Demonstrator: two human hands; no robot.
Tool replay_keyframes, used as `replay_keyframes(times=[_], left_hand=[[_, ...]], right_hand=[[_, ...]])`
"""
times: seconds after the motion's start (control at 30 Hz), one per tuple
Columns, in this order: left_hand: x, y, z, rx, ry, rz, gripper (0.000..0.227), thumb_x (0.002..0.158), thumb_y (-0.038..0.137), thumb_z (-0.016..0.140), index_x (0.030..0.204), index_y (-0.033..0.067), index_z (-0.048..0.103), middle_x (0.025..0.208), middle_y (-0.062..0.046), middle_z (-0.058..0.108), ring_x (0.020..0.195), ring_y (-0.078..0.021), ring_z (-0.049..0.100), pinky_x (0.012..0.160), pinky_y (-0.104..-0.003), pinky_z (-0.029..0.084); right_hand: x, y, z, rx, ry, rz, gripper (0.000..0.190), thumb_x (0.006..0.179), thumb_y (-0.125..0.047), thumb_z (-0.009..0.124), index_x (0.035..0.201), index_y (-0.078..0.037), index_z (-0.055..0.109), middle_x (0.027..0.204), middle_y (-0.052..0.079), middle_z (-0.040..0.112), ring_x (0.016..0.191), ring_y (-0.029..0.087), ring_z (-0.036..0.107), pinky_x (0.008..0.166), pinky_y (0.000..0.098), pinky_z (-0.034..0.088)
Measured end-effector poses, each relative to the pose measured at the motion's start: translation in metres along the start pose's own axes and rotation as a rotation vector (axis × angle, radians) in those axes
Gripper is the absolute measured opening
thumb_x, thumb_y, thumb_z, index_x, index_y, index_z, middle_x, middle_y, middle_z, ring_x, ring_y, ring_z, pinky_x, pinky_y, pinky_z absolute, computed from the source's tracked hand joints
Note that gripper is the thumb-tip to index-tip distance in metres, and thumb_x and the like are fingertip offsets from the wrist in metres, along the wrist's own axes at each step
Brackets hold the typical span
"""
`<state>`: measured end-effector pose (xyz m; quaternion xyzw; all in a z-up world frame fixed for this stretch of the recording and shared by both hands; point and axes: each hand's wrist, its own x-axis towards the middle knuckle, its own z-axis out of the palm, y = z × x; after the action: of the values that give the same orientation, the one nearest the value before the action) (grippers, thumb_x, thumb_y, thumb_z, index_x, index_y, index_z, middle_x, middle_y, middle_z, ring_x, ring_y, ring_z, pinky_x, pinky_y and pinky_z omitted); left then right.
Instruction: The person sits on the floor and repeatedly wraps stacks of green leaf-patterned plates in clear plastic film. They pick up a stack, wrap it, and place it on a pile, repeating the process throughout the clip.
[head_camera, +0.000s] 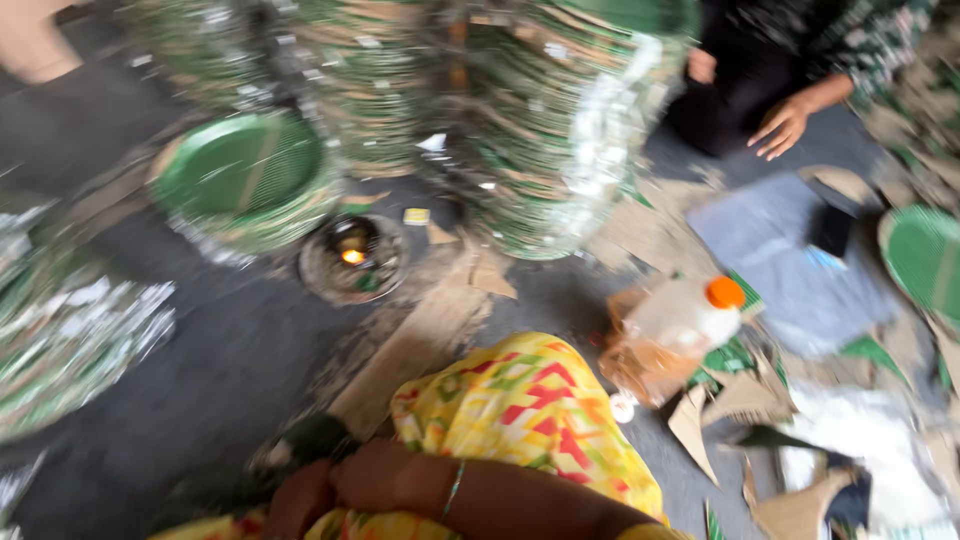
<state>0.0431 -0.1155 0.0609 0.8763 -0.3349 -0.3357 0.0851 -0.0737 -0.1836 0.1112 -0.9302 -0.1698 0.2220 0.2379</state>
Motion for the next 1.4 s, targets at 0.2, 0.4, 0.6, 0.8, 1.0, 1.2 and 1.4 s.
replay_keyframes(times=[0.2,0.4,0.6,0.8,1.0,1.2,1.4], left_hand=[[-0.077,-0.003,-0.023,-0.143,0.089,-0.048,0.033,0.082,0.026,0.071,0.113,0.0149,0.069,0.111,-0.011,0.074,0.104,-0.0311,0.071,0.090,-0.042,0.056],[-0.063,-0.020,-0.009,-0.385,0.633,0.017,0.024,0.091,0.012,0.064,0.113,0.0093,0.070,0.108,-0.013,0.074,0.097,-0.0315,0.072,0.083,-0.040,0.056],[0.046,-0.133,-0.061,-0.732,0.994,0.004,0.052,0.098,0.014,0.079,0.132,0.0004,0.042,0.114,-0.014,0.061,0.097,-0.0201,0.065,0.082,-0.033,0.056],[0.177,-0.202,-0.157,-0.199,1.203,0.008,0.118,0.091,0.021,0.092,0.159,-0.0058,0.000,0.151,-0.047,0.032,0.134,-0.0558,0.044,0.108,-0.052,0.042],[0.298,-0.218,-0.246,-0.556,1.153,-0.516,0.088,0.085,0.009,0.070,0.153,0.0031,0.014,0.117,-0.028,0.067,0.101,-0.0389,0.071,0.090,-0.046,0.054],[0.313,-0.219,-0.324,-0.670,1.367,0.031,0.036,0.091,-0.016,0.057,0.117,0.0092,0.063,0.109,-0.014,0.072,0.071,-0.0237,0.077,0.043,-0.036,0.056],[0.253,-0.178,-0.427,-0.861,1.115,-0.006,0.038,0.093,-0.014,0.049,0.119,0.0065,0.068,0.093,-0.013,0.068,0.063,-0.0207,0.070,0.052,-0.036,0.062]], right_hand=[[-0.013,-0.004,-0.018,0.084,0.020,0.049,0.034,0.093,-0.025,0.054,0.103,-0.002,0.076,0.105,0.022,0.076,0.091,0.038,0.075,0.079,0.0520,0.059],[0.000,0.015,-0.079,0.297,0.006,0.057,0.035,0.093,-0.028,0.057,0.115,-0.002,0.067,0.104,0.021,0.074,0.095,0.038,0.071,0.083,0.0511,0.056],[0.018,0.048,-0.101,0.422,0.388,-0.043,0.041,0.093,-0.029,0.066,0.129,-0.009,0.062,0.117,0.018,0.071,0.107,0.039,0.066,0.087,0.0504,0.052],[0.045,0.072,-0.102,0.543,-0.049,0.073,0.043,0.098,-0.033,0.058,0.136,-0.013,0.059,0.116,0.013,0.073,0.101,0.032,0.071,0.089,0.0473,0.054],[0.063,0.090,-0.090,0.510,-0.197,0.115,0.043,0.098,-0.040,0.061,0.130,-0.011,0.062,0.121,0.015,0.068,0.110,0.035,0.065,0.090,0.0517,0.052],[0.075,0.106,-0.074,0.630,-0.261,0.032,0.045,0.099,-0.040,0.060,0.131,-0.009,0.060,0.120,0.014,0.068,0.107,0.033,0.066,0.090,0.0504,0.052],[0.073,0.105,-0.059,0.623,-0.120,0.052,0.042,0.096,-0.040,0.063,0.126,-0.011,0.065,0.111,0.013,0.071,0.103,0.032,0.067,0.086,0.0482,0.053]])
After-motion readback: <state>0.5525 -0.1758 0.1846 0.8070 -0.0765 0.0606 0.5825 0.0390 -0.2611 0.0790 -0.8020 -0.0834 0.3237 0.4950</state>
